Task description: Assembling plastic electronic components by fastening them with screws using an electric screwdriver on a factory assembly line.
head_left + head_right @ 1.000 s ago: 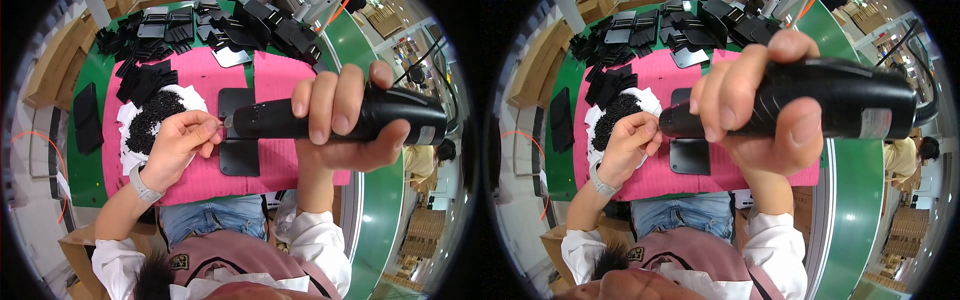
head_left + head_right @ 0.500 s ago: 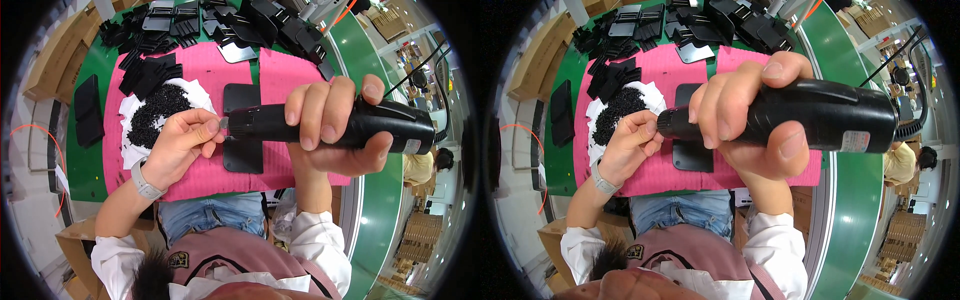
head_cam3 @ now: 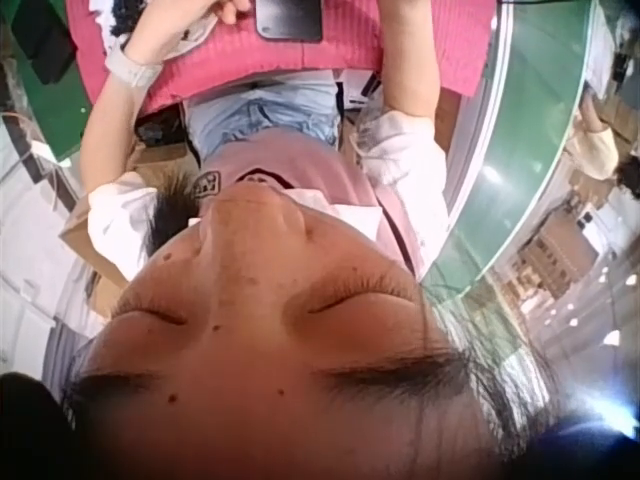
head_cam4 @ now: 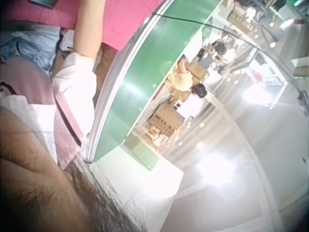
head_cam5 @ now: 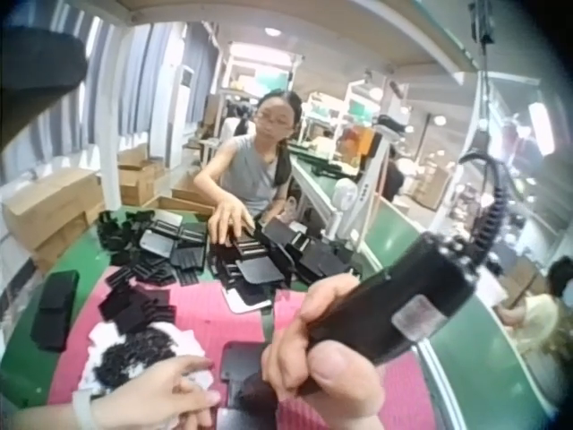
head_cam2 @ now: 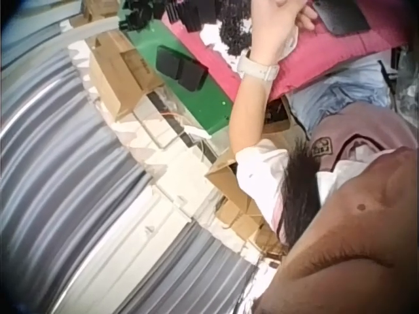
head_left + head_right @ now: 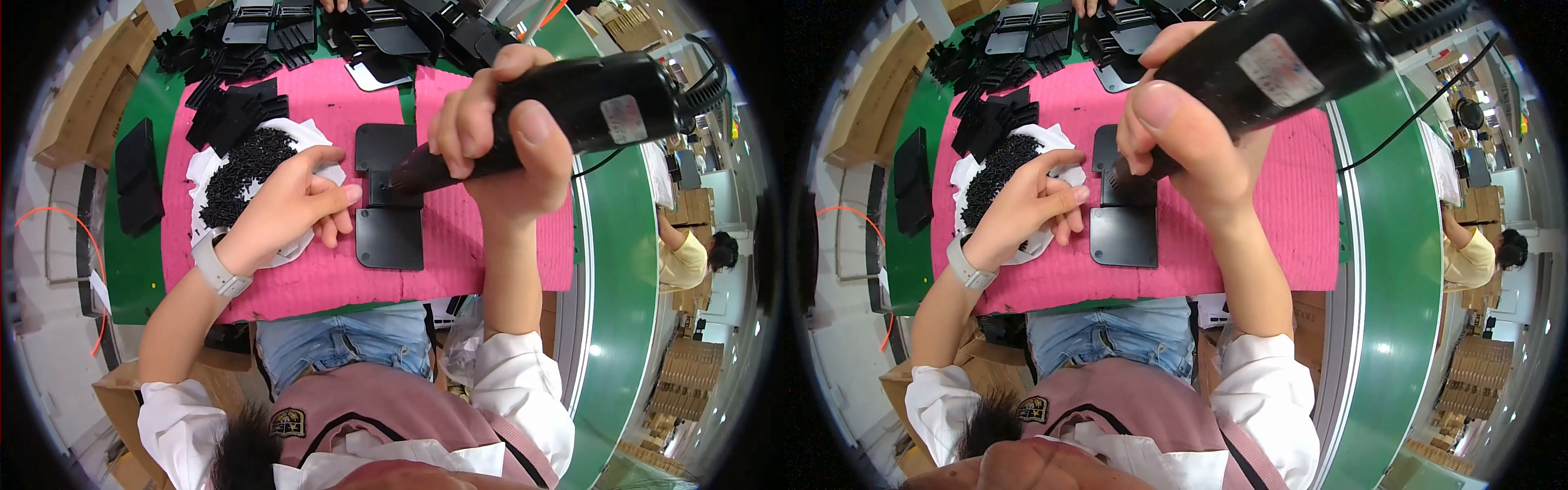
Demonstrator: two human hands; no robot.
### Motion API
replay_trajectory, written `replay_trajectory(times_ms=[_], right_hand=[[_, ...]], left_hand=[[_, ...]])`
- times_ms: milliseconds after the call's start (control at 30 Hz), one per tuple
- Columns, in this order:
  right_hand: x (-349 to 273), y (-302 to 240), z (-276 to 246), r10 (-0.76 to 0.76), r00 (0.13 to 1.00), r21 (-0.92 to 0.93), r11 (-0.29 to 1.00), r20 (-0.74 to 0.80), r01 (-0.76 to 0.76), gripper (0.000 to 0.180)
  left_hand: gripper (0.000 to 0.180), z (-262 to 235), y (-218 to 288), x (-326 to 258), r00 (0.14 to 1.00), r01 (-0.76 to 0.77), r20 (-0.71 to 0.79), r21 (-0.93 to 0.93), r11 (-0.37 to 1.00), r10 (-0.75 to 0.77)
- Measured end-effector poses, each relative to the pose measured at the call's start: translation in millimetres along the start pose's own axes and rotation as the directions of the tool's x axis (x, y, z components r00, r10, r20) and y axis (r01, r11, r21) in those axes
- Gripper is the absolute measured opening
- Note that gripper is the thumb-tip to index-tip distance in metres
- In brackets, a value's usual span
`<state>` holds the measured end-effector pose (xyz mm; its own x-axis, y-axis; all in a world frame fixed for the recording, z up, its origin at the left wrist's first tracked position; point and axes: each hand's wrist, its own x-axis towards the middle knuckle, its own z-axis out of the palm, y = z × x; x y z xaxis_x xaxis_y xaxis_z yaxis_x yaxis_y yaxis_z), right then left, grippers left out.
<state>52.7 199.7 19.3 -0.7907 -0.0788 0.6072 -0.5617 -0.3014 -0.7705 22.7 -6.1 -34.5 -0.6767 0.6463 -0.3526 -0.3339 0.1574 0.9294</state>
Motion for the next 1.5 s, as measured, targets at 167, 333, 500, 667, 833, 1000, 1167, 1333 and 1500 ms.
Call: replay_trajectory(times_ms=[167,333,500,667,833,1000,1167,1333,1500], right_hand=[[1,2,5,0.045,0.999,-0.102,0.994,-0.009,-0.046,0.035],[6,7,21,0.076,0.996,-0.148,0.987,0.052,-0.068,0.030],[11,11,34,0.018,0.999,-0.245,0.970,0.048,-0.006,0.028],[13,13,37,0.110,0.990,-0.089,0.989,-0.089,-0.118,0.029],[12,15,29,0.094,0.984,-0.137,0.988,0.148,-0.074,0.032],[11,18,28,0.135,0.970,-0.097,0.988,0.200,-0.117,0.035],[12,17,26,0.134,0.974,-0.118,0.987,0.183,-0.113,0.035],[6,17,29,-0.099,0.967,-0.452,0.870,0.236,0.199,0.035],[8,2,0,-0.032,0.983,0.130,0.991,0.183,0.008,0.037]], left_hand=[[0.044,3,-1,21,0.998,0.012,0.058,0.027,1.000,-0.014],[0.025,6,-10,30,0.994,-0.080,0.072,0.058,0.995,0.076],[0.021,9,-12,27,0.995,-0.104,-0.007,0.034,0.994,0.104],[0.021,8,-11,27,0.996,-0.094,0.001,0.046,0.995,0.094],[0.024,9,-14,29,0.990,-0.136,-0.022,0.055,0.989,0.138],[0.025,5,-22,32,0.986,-0.168,-0.016,0.025,0.985,0.168],[0.025,6,-17,31,0.988,-0.153,0.010,0.035,0.988,0.153],[0.021,11,-13,25,0.989,-0.145,-0.024,0.111,0.983,0.148],[0.024,13,-13,12,0.961,-0.193,-0.145,0.250,0.949,0.234]])
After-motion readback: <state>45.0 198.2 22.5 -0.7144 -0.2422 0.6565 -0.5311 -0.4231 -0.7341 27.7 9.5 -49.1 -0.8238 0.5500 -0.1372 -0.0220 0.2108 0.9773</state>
